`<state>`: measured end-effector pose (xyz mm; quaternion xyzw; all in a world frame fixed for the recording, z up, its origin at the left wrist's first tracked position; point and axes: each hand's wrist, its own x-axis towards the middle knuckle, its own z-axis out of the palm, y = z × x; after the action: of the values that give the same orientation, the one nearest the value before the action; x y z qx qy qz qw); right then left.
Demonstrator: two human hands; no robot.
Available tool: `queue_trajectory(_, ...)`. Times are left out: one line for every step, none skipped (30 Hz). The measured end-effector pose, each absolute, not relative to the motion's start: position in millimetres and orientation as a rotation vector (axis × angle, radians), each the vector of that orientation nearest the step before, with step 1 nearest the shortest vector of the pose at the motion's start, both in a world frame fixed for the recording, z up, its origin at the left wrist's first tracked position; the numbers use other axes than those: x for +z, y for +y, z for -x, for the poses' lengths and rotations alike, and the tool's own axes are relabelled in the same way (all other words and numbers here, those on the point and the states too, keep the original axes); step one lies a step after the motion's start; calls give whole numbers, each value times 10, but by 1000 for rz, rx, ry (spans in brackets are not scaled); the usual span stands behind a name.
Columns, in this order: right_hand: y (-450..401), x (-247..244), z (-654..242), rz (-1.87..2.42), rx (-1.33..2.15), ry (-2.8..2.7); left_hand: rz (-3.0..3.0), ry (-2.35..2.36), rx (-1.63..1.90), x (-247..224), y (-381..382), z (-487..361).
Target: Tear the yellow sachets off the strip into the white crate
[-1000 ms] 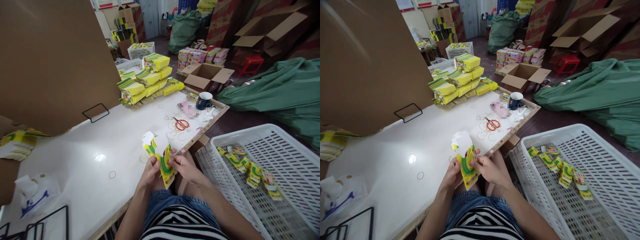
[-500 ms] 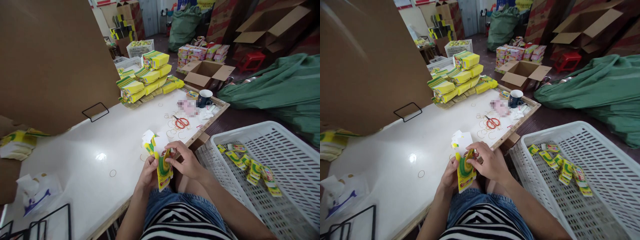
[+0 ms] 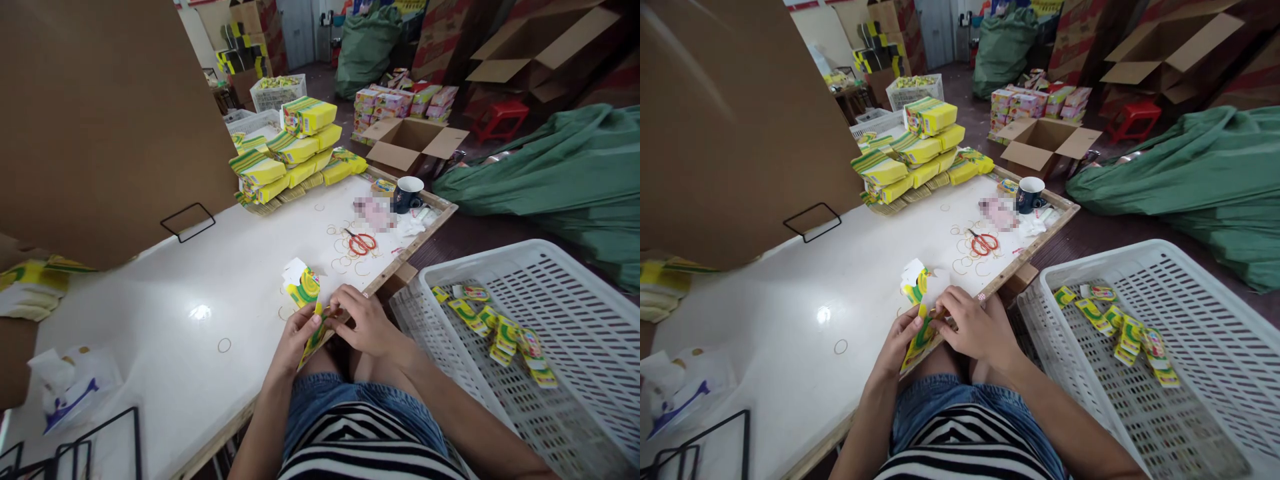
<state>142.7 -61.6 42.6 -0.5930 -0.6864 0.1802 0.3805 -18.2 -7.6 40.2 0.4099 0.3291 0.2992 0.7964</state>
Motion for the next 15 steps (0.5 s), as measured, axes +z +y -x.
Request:
queue_trajectory(-617,435,-1426,1525,455,-1764,-899,696,635,421,-79,188)
queue_trajectory(-616,444,-1425,1531,452,-1776,-916,689,631,439,-84,194)
queue_trajectory(-614,455,-1426,1534,452,-1788,-932,685,629,457,-88,198)
queue_trajectory(-611,465,-1427,1531,455,-1803,-944,682,627,473,-92,202)
queue_trajectory(-608,475,-1430,1524,455,-1819,-949,681,625,486,-96,205)
queue_trajectory(-606,483,-1431,1515,451,-1834,-947,683,628,493,-99,207)
queue_trajectory(-605,489,-1431,1503,445,-1847,-941,687,632,495,-101,209)
queue_trajectory(-607,490,-1429,1485,438,-1855,-930,693,638,490,-102,208)
queue_trajectory(-613,487,-1421,1470,426,-1841,-916,700,643,479,-103,206)
queue_trajectory(-623,478,-1409,1463,407,-1794,-898,707,651,462,-104,201)
queue_trajectory(-637,461,-1389,1467,384,-1707,-879,714,666,440,-106,192)
queue_trajectory(-654,436,-1363,1481,367,-1583,-860,724,689,414,-108,179)
queue_trajectory(-675,404,-1329,1503,370,-1442,-843,736,719,387,-112,163)
queue_trajectory(-698,364,-1290,1519,413,-1309,-830,752,762,359,-117,142)
queue_trajectory(-720,318,-1247,1526,495,-1208,-828,773,813,333,-125,118)
